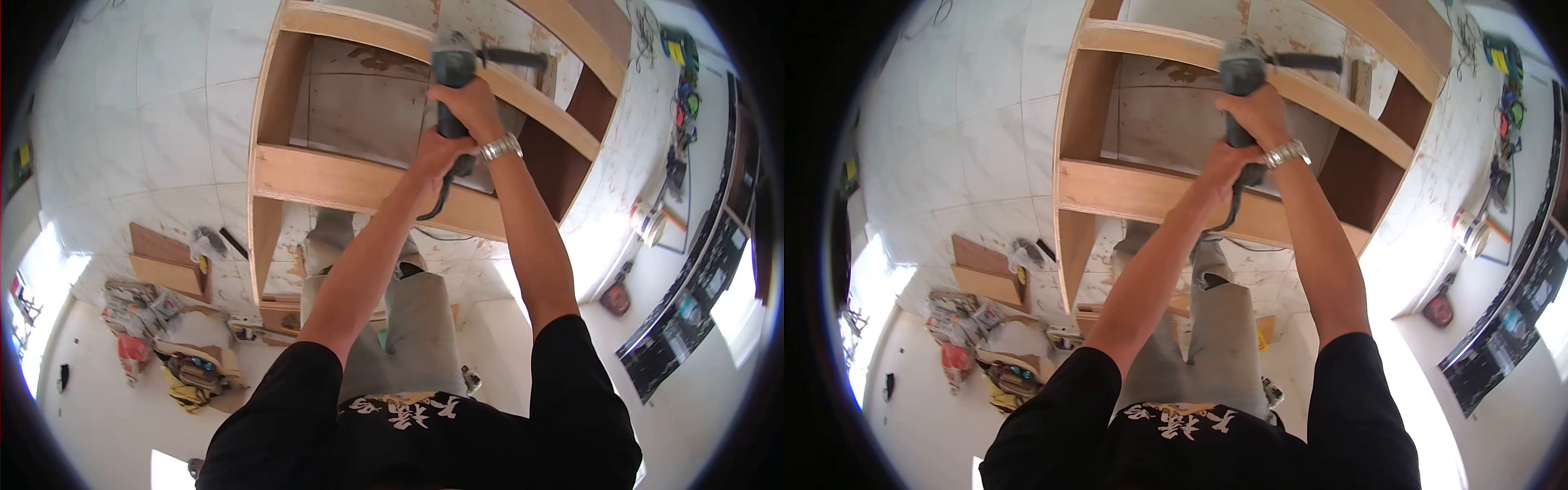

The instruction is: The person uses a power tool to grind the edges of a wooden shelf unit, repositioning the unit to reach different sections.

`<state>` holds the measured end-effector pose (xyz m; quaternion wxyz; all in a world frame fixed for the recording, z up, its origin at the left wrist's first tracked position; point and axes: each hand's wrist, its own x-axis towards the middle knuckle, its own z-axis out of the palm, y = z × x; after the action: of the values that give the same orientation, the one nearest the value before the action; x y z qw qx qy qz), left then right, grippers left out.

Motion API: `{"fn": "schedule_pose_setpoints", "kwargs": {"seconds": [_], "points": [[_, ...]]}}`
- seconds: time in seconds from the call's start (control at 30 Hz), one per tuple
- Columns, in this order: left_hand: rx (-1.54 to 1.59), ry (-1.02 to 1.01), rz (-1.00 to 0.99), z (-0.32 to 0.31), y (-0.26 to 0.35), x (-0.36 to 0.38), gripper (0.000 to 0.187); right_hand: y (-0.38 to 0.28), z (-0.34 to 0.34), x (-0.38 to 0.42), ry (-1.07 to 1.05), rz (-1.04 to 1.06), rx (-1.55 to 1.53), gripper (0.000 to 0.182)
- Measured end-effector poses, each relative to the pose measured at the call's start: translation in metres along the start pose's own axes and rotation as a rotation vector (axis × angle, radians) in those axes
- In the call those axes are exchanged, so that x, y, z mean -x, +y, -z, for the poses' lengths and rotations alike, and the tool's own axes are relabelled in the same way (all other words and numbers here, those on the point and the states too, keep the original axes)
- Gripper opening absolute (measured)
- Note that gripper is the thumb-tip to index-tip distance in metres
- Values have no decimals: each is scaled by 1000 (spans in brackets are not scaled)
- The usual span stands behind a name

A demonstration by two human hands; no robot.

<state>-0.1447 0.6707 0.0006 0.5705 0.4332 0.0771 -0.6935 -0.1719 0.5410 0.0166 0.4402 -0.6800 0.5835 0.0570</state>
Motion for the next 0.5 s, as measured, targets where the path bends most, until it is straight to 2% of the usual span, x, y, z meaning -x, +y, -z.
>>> {"fn": "schedule_pose_setpoints", "kwargs": {"seconds": [0.1, 0.2, 0.3, 0.4, 0.5], "points": [[-48, -15, -13, -8, -14, -6, 33, 13, 10, 2, 8, 0, -52, 39], [44, 23, -117, -2, -13, -8, 33, -8, -2, 4, -43, 110, -73, 38], [128, 79, -142, 19, 19, 7, 36, -36, -29, -12, -121, 194, 69, 38], [157, 131, -130, 38, 44, 9, 39, -61, -54, -23, -104, 209, 105, 39], [105, 131, -84, 37, 44, 6, 38, -65, -51, -20, -112, 169, 33, 39]]}}
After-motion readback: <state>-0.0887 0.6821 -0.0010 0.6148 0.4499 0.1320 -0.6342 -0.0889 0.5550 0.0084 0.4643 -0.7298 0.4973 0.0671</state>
